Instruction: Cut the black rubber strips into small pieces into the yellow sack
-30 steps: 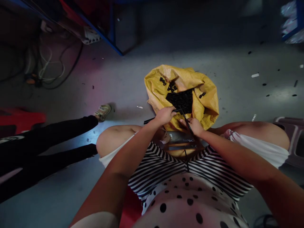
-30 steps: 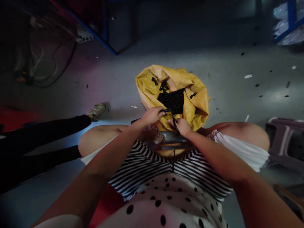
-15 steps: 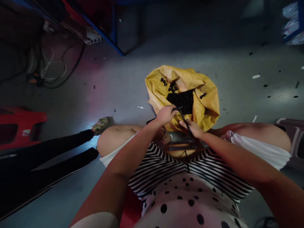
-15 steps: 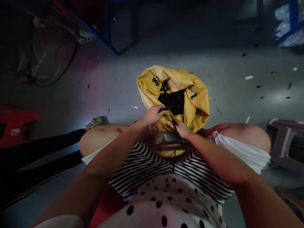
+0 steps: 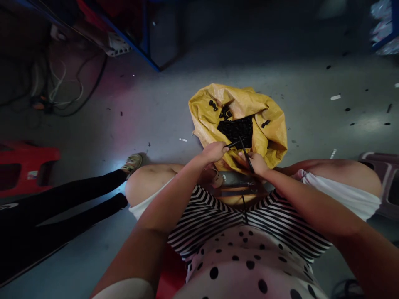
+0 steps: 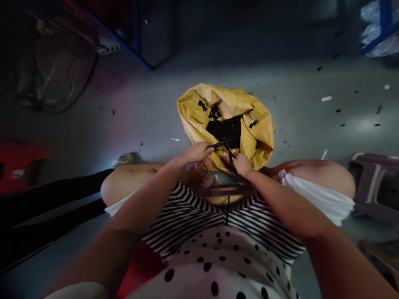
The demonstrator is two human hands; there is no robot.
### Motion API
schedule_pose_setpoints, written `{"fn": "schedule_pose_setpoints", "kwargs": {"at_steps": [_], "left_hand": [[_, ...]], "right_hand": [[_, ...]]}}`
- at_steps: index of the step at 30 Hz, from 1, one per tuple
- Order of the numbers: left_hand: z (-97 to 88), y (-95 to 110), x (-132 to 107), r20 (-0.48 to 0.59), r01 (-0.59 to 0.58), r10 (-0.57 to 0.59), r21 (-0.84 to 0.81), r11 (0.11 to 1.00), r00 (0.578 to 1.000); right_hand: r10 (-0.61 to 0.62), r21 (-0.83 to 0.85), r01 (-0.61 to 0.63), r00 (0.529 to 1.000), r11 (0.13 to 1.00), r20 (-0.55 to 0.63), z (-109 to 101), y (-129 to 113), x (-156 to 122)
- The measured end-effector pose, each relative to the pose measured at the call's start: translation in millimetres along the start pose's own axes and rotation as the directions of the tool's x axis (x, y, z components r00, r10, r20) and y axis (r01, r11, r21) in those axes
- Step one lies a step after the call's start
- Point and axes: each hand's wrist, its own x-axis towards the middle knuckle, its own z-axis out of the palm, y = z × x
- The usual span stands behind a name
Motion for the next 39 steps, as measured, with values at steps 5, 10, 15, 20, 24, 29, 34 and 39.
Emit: {"fn": "schedule_pose_setpoints", "kwargs": {"at_steps": [5,10,15,20,24,29,34,39], "left_hand": [[3.8,-3.9,3.3,-0.021,0.036,-0.035,0.035,0.999,0.999],[-1.4,-5.8,2.6,-0.022,0.047,-0.046,0.043,0.998,0.999],[-10.8,-2.9,0.0,-0.051,0.074,-0.074,-0.001,0.997,0.996],[-7.3,-1.0,1.2,-0.046,0.028,-0.028,-0.006,1.000,0.999],[-2.1,-0.4,2.1,-0.039,0.002,-0.003,-0.017,1.000,0.999],[-0.2,1.0,2.1,-0.033,-0.035,0.034,-0.031,0.999,0.999],[1.3,0.7,2.2,-0.003,-0.033,0.033,-0.003,0.999,0.999],[3.3,-1.8,2.8,-0.002,-0.019,0.019,0.013,1.000,1.000]], "right_hand": [[-0.010,0.025,0.011,1.000,1.000,-0.021,3.3,5.4,-0.2],[-0.024,0.040,0.024,1.000,0.999,0.009,3.7,7.8,-1.0],[-0.022,0.055,0.016,0.993,0.998,0.118,3.7,6.5,-5.7],[-0.034,0.048,0.027,0.987,0.999,0.159,2.4,2.9,-6.6],[-0.035,0.030,0.030,0.988,0.999,0.148,1.1,0.1,-5.9],[-0.009,-0.009,0.010,0.992,1.000,0.124,2.1,-0.6,-5.7],[-0.044,-0.019,0.046,0.995,0.999,0.094,6.4,1.3,-5.4],[-0.064,-0.036,0.066,0.997,0.997,0.054,10.7,6.4,-4.3]]}}
